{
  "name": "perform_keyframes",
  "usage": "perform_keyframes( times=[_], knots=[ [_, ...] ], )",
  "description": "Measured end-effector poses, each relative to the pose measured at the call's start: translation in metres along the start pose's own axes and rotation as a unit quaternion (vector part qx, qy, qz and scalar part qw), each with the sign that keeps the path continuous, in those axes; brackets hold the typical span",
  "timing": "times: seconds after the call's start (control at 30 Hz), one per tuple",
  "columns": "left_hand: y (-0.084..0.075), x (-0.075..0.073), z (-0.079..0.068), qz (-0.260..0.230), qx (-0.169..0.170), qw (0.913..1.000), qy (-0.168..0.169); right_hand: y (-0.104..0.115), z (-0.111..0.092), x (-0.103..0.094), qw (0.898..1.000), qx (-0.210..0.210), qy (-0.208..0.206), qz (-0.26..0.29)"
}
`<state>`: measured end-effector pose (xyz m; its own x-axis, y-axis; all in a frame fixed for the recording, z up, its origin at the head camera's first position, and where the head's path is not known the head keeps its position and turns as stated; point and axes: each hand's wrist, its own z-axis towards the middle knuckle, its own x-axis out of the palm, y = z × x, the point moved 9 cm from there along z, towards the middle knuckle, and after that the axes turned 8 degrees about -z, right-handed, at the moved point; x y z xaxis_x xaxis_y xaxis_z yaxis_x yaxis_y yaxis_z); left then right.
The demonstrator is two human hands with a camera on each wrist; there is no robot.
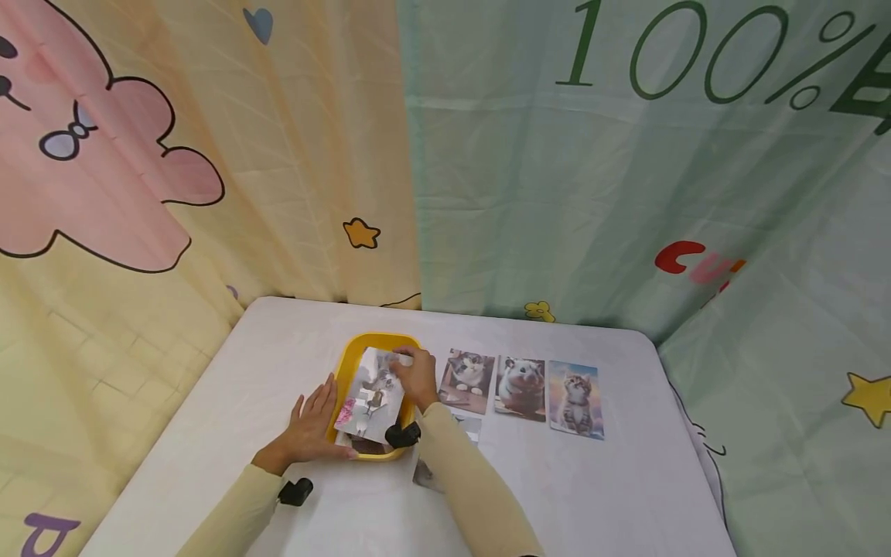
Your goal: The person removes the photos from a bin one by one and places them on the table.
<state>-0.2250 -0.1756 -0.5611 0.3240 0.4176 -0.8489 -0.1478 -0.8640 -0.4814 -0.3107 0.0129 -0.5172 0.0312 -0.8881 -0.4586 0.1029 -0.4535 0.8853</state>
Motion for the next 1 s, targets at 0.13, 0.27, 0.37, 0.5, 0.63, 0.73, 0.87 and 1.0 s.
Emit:
perform_keyframes(
  times=[0.13,0.27,0.37,0.5,0.63,0.73,0.87,1.0],
  knots=[
    [-0.001,0.000,0.001,-0.005,0.000,1.0000,-0.003,-0.003,0.000,-0.014,1.000,0.004,-0.006,0.026],
    [-0.001,-0.001,0.001,-0.007,-0.004,0.9999,-0.006,-0.008,0.000,-0.029,0.999,0.009,0.004,0.049],
    [0.000,-0.003,0.002,-0.010,-0.005,0.9999,-0.008,-0.016,-0.001,-0.041,0.999,0.019,0.005,0.047],
    [0.000,-0.004,0.002,-0.011,-0.003,0.9999,-0.008,-0.032,-0.004,-0.061,0.999,0.035,0.000,0.035],
    [0.000,-0.004,0.001,-0.012,-0.001,0.9999,-0.007,-0.049,-0.013,-0.085,0.998,0.052,-0.005,0.031],
    [0.001,-0.003,0.001,-0.010,-0.003,0.9999,-0.004,-0.060,-0.024,-0.104,0.998,0.053,-0.004,0.024],
    [0.002,-0.002,0.001,-0.010,-0.009,0.9999,-0.004,-0.076,-0.037,-0.128,0.998,0.056,0.004,0.013],
    [0.001,-0.001,0.001,-0.013,-0.012,0.9998,-0.003,-0.095,-0.053,-0.149,0.997,0.082,0.009,-0.009]
  ],
)
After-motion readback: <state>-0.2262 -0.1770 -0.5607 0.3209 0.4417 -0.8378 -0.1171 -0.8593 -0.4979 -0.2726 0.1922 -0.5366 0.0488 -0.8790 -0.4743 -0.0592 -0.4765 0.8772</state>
